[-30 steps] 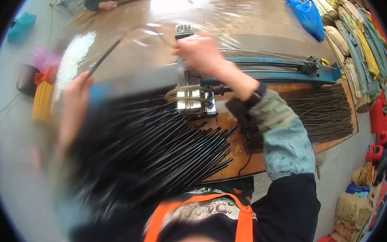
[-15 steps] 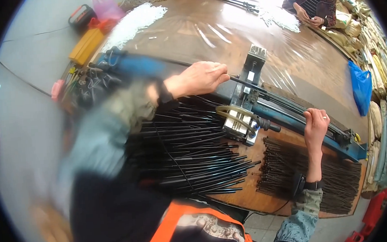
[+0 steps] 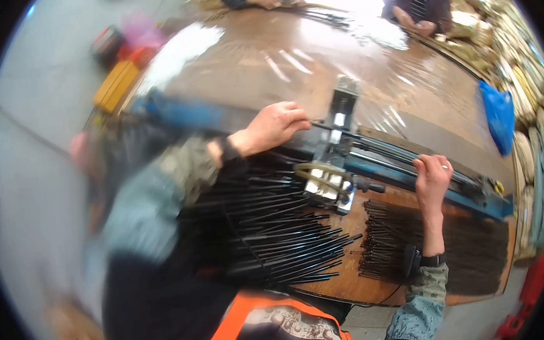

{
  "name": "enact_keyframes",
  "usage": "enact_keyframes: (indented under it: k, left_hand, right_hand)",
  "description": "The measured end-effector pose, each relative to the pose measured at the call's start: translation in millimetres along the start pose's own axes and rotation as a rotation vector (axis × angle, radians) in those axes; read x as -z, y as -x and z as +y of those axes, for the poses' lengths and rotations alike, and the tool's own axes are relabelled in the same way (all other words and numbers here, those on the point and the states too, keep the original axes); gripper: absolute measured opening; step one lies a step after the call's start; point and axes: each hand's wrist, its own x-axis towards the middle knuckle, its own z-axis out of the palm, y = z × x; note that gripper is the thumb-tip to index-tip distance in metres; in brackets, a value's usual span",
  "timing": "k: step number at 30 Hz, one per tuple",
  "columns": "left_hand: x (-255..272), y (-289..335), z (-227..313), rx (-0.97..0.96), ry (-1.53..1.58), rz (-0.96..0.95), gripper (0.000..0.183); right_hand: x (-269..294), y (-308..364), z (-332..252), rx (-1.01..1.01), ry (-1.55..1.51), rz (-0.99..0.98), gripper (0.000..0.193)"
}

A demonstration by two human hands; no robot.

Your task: The person picks up a rod, inserts it into a machine, and pulls a lever to attach a spring before placing it on a pile. They then gather a bundle of thin sticks and position them into a slot on the machine.

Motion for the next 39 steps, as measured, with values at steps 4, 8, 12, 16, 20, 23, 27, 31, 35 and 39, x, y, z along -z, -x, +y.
enact_keyframes:
  k: [4, 8, 12, 16, 20, 23, 27, 31, 35, 39]
  left_hand:
    - [8.2, 0.5, 3.1, 0.110, -0.130, -0.139, 0.019]
    - [-11.7, -23.3, 21.1, 0.156, -0.183, -0.197, 0.019]
    - [-19.9, -30.0, 29.1, 0.189, -0.244, -0.237, 0.020]
    - [-14.2, -30.6, 23.9, 0.164, -0.252, -0.224, 0.019]
    - [-16.2, -28.7, 20.6, 0.116, -0.263, -0.173, 0.018]
    - [-25.3, -23.6, 23.5, 0.062, -0.263, -0.138, 0.017]
    - [-28.8, -19.0, 22.8, -0.111, -0.242, -0.045, 0.012]
    - [1.8, -8.7, -47.7, -0.340, -0.507, -0.046, 0.007]
    - [8.7, -22.2, -76.0, -0.188, -0.537, -0.104, 0.012]
    - [34.0, 0.3, -76.9, 0.037, -0.667, -0.129, 0.016]
  right_hand:
    - [-9.6, -3.1, -23.5, 0.035, -0.010, 0.102, 0.016]
    - [0.6, 17.6, -60.5, 0.286, -0.098, 0.057, 0.024]
    - [4.4, 35.5, -67.6, 0.132, -0.195, 0.003, 0.026]
    - [-5.5, 33.2, -67.5, 0.080, -0.259, -0.063, 0.024]
    - [-21.6, 33.5, -62.0, -0.045, -0.521, -0.221, 0.024]
    - [-23.7, 46.3, -51.7, -0.062, -0.591, -0.201, 0.029]
    - [3.5, 45.6, -53.4, -0.138, -0.426, -0.334, 0.032]
    - [14.8, 71.8, -56.1, 0.300, -0.087, -0.373, 0.033]
    - [23.4, 102.0, -62.6, 0.114, -0.223, -0.307, 0.030]
    - [14.4, 86.6, -66.8, 0.145, -0.249, -0.373, 0.014]
